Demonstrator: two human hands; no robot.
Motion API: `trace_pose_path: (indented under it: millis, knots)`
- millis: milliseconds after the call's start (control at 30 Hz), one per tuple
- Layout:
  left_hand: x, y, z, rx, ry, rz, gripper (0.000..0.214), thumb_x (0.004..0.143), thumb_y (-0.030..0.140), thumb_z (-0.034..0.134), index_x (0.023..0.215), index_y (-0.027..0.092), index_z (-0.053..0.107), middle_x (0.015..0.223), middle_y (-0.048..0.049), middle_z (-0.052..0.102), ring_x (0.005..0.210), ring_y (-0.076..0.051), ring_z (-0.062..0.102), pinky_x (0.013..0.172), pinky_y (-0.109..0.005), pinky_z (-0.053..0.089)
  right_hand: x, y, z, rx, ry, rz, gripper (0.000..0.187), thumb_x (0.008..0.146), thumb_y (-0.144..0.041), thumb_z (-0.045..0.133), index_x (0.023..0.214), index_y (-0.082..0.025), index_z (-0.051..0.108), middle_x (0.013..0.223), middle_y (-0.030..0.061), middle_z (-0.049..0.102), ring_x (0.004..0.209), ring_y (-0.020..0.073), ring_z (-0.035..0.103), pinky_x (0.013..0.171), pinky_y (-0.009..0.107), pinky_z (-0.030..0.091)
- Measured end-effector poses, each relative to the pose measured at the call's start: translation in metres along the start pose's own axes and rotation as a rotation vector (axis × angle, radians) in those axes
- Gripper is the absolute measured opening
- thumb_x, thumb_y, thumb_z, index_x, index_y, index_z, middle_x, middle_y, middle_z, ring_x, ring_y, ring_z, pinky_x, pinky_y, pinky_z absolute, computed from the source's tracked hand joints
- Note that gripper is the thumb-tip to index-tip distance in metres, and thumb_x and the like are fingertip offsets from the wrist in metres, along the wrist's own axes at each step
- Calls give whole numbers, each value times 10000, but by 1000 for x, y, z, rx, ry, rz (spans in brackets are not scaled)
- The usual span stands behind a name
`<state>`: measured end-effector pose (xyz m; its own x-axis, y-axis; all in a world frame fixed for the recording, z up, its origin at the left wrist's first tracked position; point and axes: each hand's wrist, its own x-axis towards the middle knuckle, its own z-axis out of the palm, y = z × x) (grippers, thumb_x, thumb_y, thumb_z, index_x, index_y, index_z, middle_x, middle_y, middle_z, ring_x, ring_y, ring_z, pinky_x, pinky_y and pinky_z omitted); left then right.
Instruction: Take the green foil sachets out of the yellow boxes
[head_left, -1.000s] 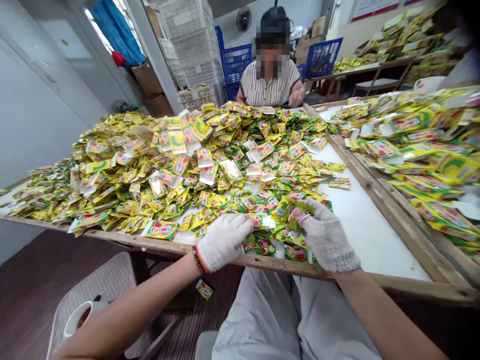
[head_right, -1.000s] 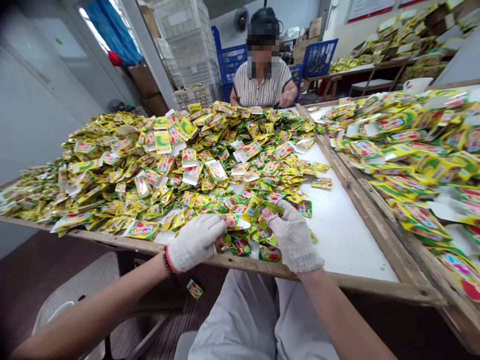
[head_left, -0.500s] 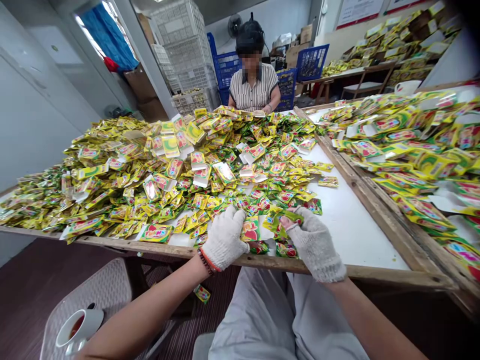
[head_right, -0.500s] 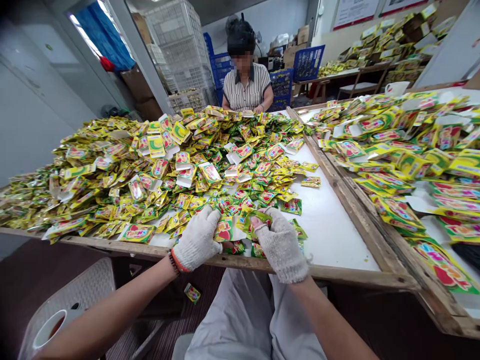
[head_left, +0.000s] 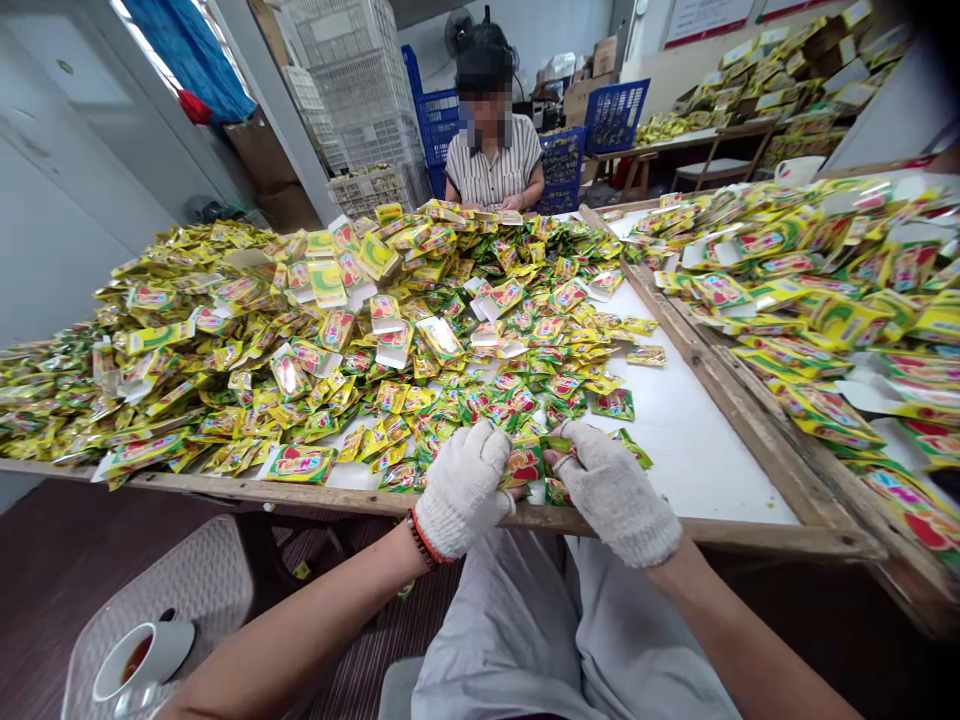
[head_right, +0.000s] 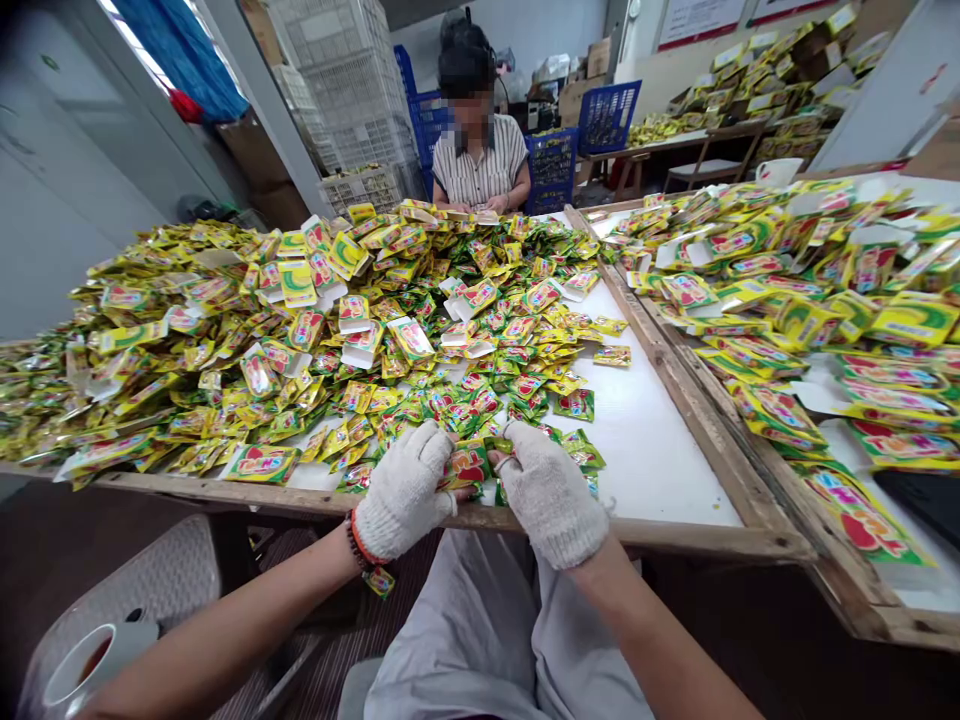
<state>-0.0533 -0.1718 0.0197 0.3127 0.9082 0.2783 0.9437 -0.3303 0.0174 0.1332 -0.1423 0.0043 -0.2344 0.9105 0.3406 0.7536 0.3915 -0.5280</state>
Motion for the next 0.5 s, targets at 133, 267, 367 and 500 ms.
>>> trace_pose_path:
  millis: [133,267,367,500]
  knots:
    - [1,-5,0,-92,-35,3,467,705,404,703,1062,174,510,1044,-80,543,944,-247,513,811,-368,463,-8,8,-1,88,-63,-175,304,867,-217,439,1099,-166,628,1063,115,671,993,220,613,874,334,462]
    - [2,-6,3,-152,-62,93,406,736,372,660,1062,176,517,1051,-88,546,969,-255,519,828,-375,464,-5,13,-11,30,-115,-73,197,846,-219,471,895,-190,660,845,69,675,789,187,608,733,293,456]
    - [2,-5,6,-215,-52,88,426,721,351,666,1077,180,508,1052,-90,547,976,-255,527,835,-373,466,1,7,-16,-17,-108,1,181,816,-272,529,662,-204,595,670,33,617,643,164,537,619,276,403]
    - [2,-5,2,-288,-65,51,463,708,385,678,1086,190,491,1048,-81,543,968,-240,533,822,-359,466,2,-1,-18,207,-152,114,174,791,-330,567,670,-219,623,661,6,643,612,149,541,574,257,407]
